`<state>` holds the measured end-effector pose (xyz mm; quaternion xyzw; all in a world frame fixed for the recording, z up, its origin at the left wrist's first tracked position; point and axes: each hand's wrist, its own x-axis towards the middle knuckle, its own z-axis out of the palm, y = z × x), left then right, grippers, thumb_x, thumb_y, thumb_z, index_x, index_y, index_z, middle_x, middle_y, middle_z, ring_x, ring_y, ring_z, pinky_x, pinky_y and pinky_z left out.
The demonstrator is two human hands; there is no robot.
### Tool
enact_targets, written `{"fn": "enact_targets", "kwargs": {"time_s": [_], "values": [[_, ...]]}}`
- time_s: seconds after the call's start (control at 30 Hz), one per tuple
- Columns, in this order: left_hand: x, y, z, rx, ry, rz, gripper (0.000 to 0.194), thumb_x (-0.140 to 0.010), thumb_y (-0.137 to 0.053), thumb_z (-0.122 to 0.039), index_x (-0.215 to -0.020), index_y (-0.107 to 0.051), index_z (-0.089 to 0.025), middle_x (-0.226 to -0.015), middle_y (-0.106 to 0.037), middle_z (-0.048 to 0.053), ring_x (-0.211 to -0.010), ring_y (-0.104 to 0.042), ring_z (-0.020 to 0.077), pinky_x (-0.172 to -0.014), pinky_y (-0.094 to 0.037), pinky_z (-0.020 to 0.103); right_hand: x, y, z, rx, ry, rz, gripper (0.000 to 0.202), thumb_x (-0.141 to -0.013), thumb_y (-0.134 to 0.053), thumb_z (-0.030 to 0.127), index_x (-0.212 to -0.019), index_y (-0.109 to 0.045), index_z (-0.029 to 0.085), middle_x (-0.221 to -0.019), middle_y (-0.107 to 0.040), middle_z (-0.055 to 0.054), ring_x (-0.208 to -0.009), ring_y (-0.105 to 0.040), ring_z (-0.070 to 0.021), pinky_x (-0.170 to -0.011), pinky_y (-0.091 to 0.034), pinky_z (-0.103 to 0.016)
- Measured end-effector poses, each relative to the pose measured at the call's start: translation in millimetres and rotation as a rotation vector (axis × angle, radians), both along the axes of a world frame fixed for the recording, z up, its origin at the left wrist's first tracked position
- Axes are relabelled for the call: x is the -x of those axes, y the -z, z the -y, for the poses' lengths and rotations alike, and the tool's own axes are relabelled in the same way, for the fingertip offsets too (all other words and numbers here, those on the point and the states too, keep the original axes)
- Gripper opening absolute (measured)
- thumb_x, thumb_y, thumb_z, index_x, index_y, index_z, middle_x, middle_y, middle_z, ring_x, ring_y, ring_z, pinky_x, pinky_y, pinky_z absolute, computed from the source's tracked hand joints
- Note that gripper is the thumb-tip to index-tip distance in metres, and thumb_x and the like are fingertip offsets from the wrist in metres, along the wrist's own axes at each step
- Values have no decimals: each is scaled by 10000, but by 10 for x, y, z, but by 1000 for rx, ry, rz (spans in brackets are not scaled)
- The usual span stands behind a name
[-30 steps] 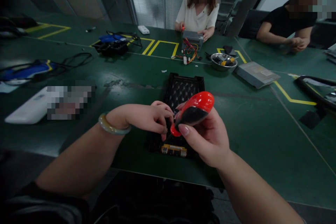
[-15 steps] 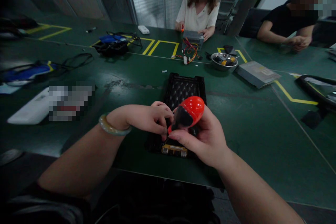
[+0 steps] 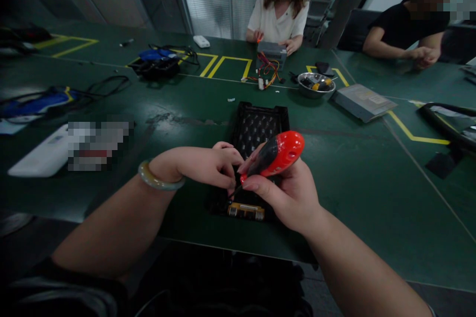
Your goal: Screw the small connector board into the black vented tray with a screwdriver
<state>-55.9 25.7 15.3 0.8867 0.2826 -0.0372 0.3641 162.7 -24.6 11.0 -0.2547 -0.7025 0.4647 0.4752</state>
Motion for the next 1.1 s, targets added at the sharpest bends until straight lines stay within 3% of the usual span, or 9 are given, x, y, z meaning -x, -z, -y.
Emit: {"fn": "enact_targets", "kwargs": {"time_s": [0.2, 0.4, 0.67, 0.97, 1.1], "values": [[-4, -27, 4, 23, 0, -24, 286, -902, -530, -312, -797, -796, -303, -1161, -685, -61, -1178, -491, 178, -1152, 13, 368, 9, -21, 9, 0, -5, 14, 151, -822, -730, 223, -960, -670, 228, -928, -701, -43, -723, -652, -154, -471, -476, -228], [1, 9, -5, -17, 22, -7, 272, -900, -544, -324, -805, -798, -316, -1187, -685, -60, -1179, -492, 169, -1140, -24, 362, 0, -24, 11, -7, -26, -25, 119, -851, -703, 228, -966, -671, 235, -933, -699, -34, -714, -647, -138, -556, -520, -247], [3, -2, 4, 11, 5, -26, 274, -900, -540, -340, -811, -797, -315, -1182, -687, -64, -1181, -484, 171, -1150, 10, 358, 6, -18, -11, 0, 8, 43, 196, -814, -745, 288, -977, -651, 233, -919, -699, -45, -802, -665, -197, -620, -549, -305], [4, 19, -3, 4, 14, 5, 274, -901, -549, -323, -782, -795, -308, -1131, -693, -57, -1169, -504, 175, -1144, 4, 363, -14, -85, 36, 3, -72, 97, 338, -882, -628, 251, -1213, -562, 238, -988, -648, -54, -868, -637, -189, -727, -547, -326], [-7, 11, 3, 27, -14, -8, 249, -889, -569, -315, -771, -785, -280, -1068, -724, -55, -1142, -526, 178, -1138, -18, 373, -19, -77, 42, -13, -20, 153, 426, -865, -658, 192, -1266, -530, 255, -1024, -665, -55, -873, -656, -184, -724, -560, -316]]}}
